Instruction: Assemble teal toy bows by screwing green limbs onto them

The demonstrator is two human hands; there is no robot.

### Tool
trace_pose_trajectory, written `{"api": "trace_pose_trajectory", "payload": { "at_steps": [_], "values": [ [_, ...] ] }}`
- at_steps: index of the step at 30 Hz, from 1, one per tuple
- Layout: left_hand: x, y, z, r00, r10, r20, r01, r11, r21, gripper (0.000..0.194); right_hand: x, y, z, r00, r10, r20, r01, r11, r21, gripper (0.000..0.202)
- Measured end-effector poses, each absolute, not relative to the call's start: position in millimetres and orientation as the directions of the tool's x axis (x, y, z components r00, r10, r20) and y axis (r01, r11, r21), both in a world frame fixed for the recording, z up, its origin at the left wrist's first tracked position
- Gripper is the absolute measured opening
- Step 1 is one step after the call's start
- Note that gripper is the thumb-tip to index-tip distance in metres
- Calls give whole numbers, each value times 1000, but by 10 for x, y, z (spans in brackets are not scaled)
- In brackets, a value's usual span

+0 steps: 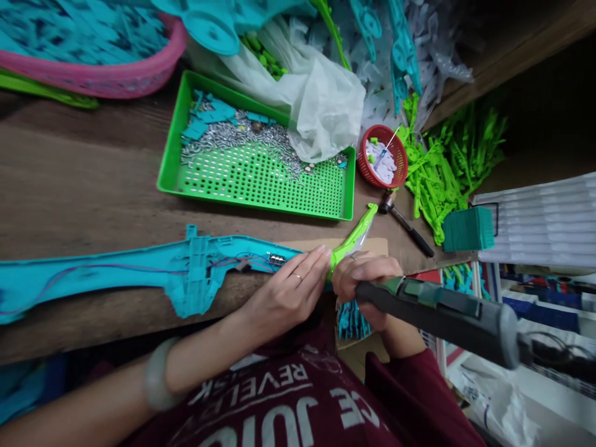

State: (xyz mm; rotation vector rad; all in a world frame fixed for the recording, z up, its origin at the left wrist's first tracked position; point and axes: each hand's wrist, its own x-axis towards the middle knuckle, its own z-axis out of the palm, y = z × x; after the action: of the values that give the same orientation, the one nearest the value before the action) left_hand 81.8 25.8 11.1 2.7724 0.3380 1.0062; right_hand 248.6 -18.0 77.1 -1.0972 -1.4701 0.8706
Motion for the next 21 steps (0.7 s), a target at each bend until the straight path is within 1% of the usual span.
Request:
{"api": "trace_pose_trajectory", "payload": {
  "at_steps": [1, 3, 4, 5, 8, 11, 13, 14, 16, 18, 19, 20, 21],
  "values": [
    [815, 259, 110, 749, 269, 606, 153, -959, 237, 43, 2491, -163, 771, -47, 929, 367, 162, 369, -915, 28],
    [808, 267, 115, 750, 274, 602, 153, -957, 245, 43, 2492, -118, 756, -117, 841, 529, 89, 539, -837, 25],
    [808, 270, 120, 752, 277, 598, 154, -956, 249, 43, 2489, -100, 744, -140, 812, 566, 65, 578, -813, 24],
    [811, 273, 127, 753, 280, 596, 159, -956, 248, 42, 2484, -89, 733, -146, 806, 573, 56, 585, -809, 23],
    [847, 254, 148, 765, 284, 578, 192, -957, 216, 38, 2471, -80, 724, -124, 850, 511, 38, 519, -854, 25],
    [875, 190, 187, 773, 315, 551, 243, -949, 202, 38, 2490, -22, 802, -103, 879, 466, -51, 463, -885, 30],
    [805, 149, 253, 761, 360, 540, 276, -933, 233, 36, 2550, 72, 908, -12, 879, 477, -65, 476, -877, 31],
    [723, 145, 303, 756, 377, 535, 283, -925, 253, 35, 2599, 125, 970, 71, 877, 475, -29, 478, -878, 30],
    [462, 202, 420, 742, 402, 536, 284, -913, 292, 33, 2728, 206, 1094, 233, 857, 460, 97, 450, -888, 33],
    [129, 361, 522, 715, 441, 542, 301, -895, 330, 30, 2838, 204, 1198, 343, 822, 455, 280, 373, -885, 35],
    [-35, 467, 554, 697, 487, 527, 330, -870, 368, 28, 2857, 161, 1238, 376, 795, 476, 399, 325, -858, 35],
    [-180, 577, 569, 684, 523, 508, 353, -847, 397, 27, 2837, 93, 1266, 379, 768, 517, 530, 278, -801, 33],
    [-299, 680, 568, 676, 550, 491, 373, -829, 416, 28, 2772, 5, 1279, 336, 754, 564, 671, 229, -705, 30]
  ]
}}
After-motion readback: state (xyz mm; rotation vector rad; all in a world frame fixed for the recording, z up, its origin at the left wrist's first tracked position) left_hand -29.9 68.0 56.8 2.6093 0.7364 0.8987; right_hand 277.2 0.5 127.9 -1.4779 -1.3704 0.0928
